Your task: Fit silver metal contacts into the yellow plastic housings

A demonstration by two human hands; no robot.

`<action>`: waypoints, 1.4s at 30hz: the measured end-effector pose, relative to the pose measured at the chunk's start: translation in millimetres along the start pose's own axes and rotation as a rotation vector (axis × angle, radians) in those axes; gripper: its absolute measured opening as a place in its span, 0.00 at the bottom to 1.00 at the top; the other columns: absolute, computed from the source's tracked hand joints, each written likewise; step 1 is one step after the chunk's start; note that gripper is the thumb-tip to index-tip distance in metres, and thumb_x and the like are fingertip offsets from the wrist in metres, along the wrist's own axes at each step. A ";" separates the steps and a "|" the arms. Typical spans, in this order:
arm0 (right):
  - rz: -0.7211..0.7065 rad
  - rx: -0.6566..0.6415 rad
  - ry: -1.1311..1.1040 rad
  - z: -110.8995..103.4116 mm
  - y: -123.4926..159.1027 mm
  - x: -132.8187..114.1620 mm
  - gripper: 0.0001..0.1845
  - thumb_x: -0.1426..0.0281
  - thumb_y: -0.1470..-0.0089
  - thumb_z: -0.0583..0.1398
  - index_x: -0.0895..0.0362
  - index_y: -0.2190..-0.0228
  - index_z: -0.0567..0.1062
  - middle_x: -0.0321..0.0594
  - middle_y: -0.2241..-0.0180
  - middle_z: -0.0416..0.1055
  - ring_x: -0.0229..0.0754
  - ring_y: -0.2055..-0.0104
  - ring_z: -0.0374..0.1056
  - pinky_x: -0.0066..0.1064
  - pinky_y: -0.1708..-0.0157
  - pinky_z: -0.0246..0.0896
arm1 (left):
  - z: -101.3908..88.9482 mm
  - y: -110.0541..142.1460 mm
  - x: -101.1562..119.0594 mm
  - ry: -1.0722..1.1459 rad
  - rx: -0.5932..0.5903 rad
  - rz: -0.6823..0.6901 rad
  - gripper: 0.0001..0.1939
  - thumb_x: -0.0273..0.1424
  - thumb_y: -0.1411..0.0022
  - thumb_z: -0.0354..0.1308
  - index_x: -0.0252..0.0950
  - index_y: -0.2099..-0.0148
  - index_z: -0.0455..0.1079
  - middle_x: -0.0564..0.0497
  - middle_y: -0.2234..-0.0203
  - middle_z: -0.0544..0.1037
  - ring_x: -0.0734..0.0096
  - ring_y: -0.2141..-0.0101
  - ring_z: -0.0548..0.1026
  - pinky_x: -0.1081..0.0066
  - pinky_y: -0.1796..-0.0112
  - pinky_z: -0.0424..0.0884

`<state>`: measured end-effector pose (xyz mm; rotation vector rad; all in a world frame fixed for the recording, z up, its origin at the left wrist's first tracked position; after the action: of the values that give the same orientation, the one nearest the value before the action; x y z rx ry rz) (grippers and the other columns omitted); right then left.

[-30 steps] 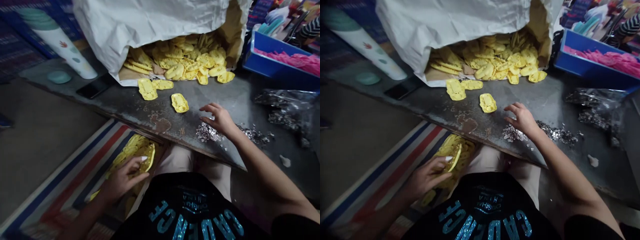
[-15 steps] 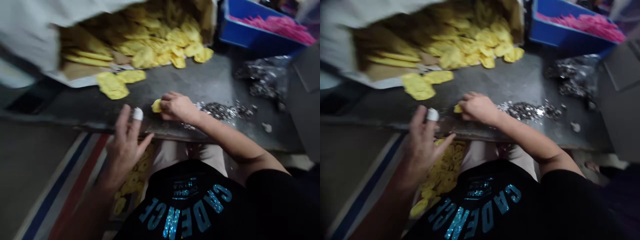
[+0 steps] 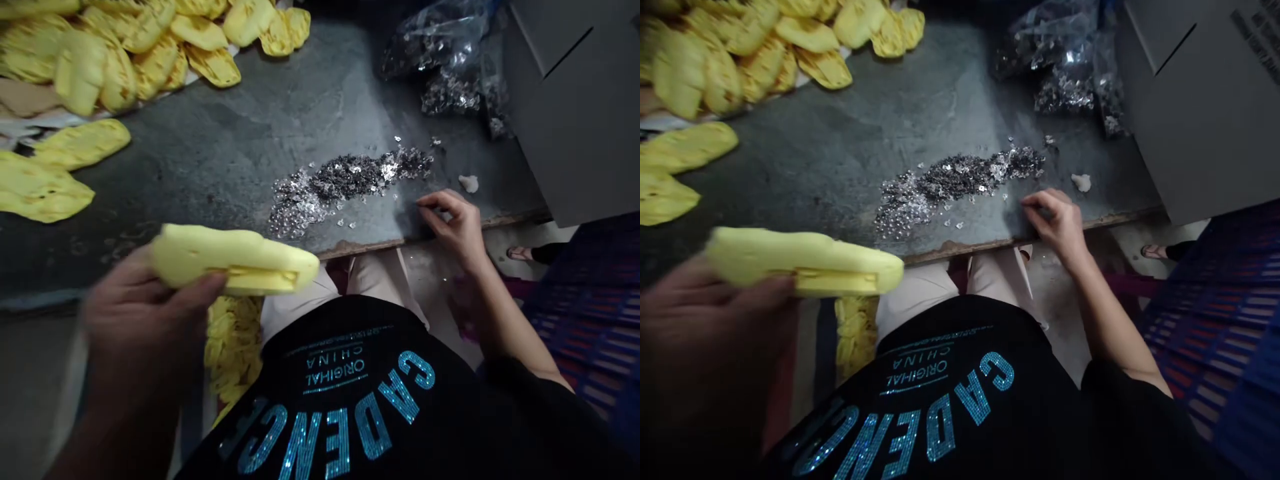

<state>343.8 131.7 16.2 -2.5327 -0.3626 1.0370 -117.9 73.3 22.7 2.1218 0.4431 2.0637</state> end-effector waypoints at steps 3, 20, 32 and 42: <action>0.033 -0.038 0.041 0.1 1.7 24.9 0.05 0.67 0.32 0.67 0.47 0.60 0.86 0.43 0.61 0.85 0.50 0.57 0.80 0.45 0.55 0.73 | 54.2 15.4 -16.7 0.097 -0.057 -0.108 0.27 0.29 0.50 0.85 0.42 0.50 0.80 0.60 0.63 0.90 0.70 0.67 0.86 0.77 0.63 0.86; -0.031 -0.291 0.338 96.6 -57.1 -28.7 0.05 0.64 0.31 0.65 0.50 0.59 0.82 0.46 0.57 0.84 0.56 0.52 0.77 0.49 0.48 0.68 | 69.8 42.3 -51.5 0.216 -0.115 -0.446 0.23 0.36 0.41 0.79 0.38 0.47 0.77 0.51 0.65 0.86 0.71 0.75 0.79 0.78 0.80 0.73; -0.076 -0.245 0.011 51.3 -15.9 -21.8 0.13 0.69 0.31 0.66 0.50 0.47 0.86 0.43 0.57 0.84 0.51 0.55 0.79 0.45 0.53 0.73 | 95.9 25.4 -65.6 0.424 -0.137 -0.330 0.23 0.39 0.38 0.80 0.35 0.47 0.80 0.39 0.51 0.88 0.56 0.69 0.87 0.69 0.81 0.81; -0.229 -0.200 0.231 84.4 -8.2 -55.4 0.06 0.60 0.28 0.67 0.47 0.56 0.85 0.41 0.61 0.80 0.56 0.53 0.73 0.52 0.50 0.67 | 101.0 28.6 -63.2 0.402 -0.154 -0.289 0.31 0.41 0.34 0.77 0.31 0.35 0.77 0.37 0.53 0.89 0.63 0.77 0.84 0.69 0.79 0.80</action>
<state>244.3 139.2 -1.4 -2.6701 -0.6999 0.6432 -15.1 36.5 -32.9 1.4577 0.5776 2.2584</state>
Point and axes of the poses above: each hand's wrist, its own y-axis away from the middle knuckle, its own z-axis out of the palm, x = y × z, the point moved 6 cm from there along -y, towards the middle knuckle
